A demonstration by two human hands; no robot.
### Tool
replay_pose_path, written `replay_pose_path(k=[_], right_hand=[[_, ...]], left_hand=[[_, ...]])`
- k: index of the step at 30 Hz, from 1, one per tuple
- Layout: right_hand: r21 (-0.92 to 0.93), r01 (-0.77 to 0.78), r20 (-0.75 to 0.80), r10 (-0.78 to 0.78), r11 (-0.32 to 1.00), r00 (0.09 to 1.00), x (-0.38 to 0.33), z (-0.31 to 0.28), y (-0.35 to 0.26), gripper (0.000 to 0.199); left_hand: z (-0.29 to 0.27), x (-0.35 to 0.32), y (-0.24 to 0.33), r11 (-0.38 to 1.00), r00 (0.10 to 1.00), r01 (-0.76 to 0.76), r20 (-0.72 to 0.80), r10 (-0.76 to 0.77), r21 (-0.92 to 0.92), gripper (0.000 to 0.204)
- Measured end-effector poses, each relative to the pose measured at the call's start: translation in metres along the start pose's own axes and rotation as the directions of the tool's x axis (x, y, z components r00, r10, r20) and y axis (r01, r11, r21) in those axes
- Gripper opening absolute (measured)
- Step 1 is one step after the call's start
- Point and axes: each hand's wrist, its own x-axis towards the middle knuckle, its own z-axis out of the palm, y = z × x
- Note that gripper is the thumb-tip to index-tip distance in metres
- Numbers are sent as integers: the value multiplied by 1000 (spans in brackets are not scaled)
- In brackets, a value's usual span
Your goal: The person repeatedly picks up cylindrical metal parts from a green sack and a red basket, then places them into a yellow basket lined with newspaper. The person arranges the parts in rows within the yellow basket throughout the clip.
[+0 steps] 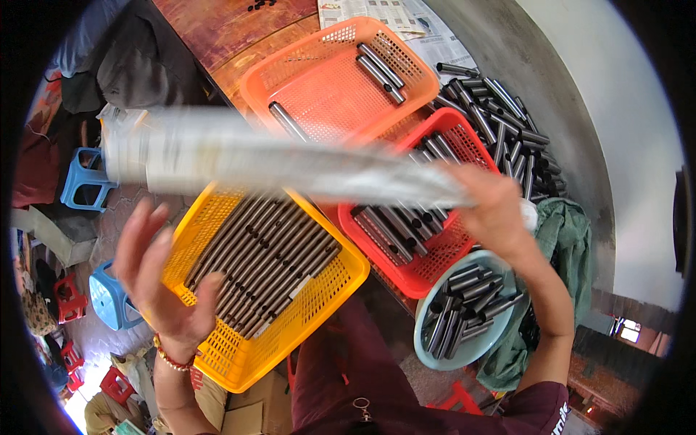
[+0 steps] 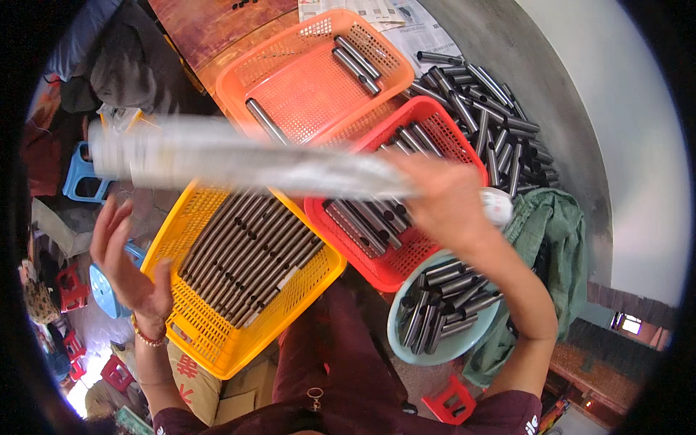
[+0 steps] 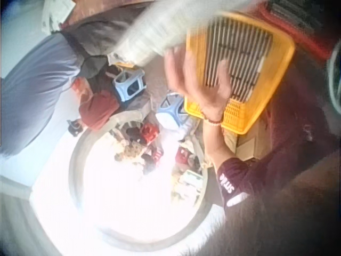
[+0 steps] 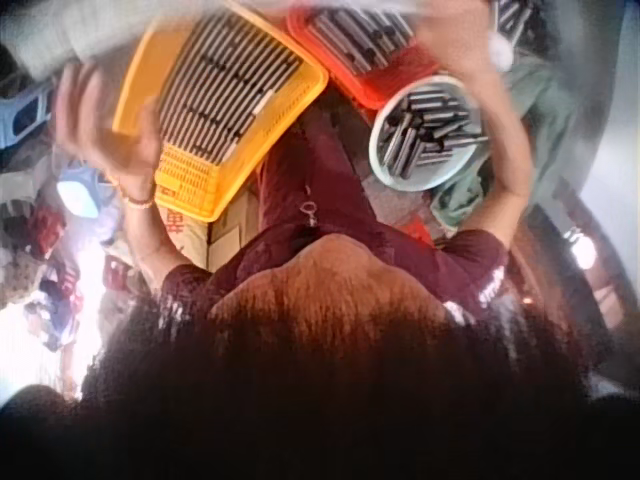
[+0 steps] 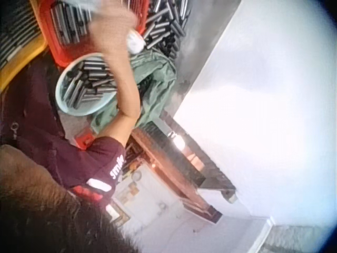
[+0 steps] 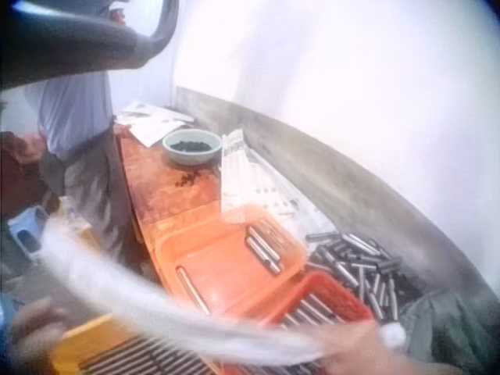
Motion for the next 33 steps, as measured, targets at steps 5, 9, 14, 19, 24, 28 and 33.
replay_pose_path(k=[5,9,14,19,24,28,33], right_hand=[[47,-400,-230,400,915,887,25,-39,94,35],[-424,-414,-313,299,805,901,86,-35,201,42],[-494,-357,-466,105,793,878,162,-12,190,50],[252,323,-131,-298,912,945,151,87,27,40],[234,422,509,-480,876,714,122,186,-125,26],[249,210,814,-322,945,483,104,282,-161,24],[5,-84,843,41,996,536,70,404,-102,16]], left_hand=[[13,-68,-12,901,901,433,13,-433,-30,40],[39,-143,-5,672,650,740,256,-716,1,39],[75,-219,-4,603,526,793,399,-751,90,39],[82,-305,-29,375,300,910,341,-891,180,40],[112,-390,-68,-522,-418,764,324,-848,-380,36],[178,-435,-82,-829,-566,327,608,-557,-454,49],[248,-370,-76,-840,-650,-138,687,-323,-525,40]])
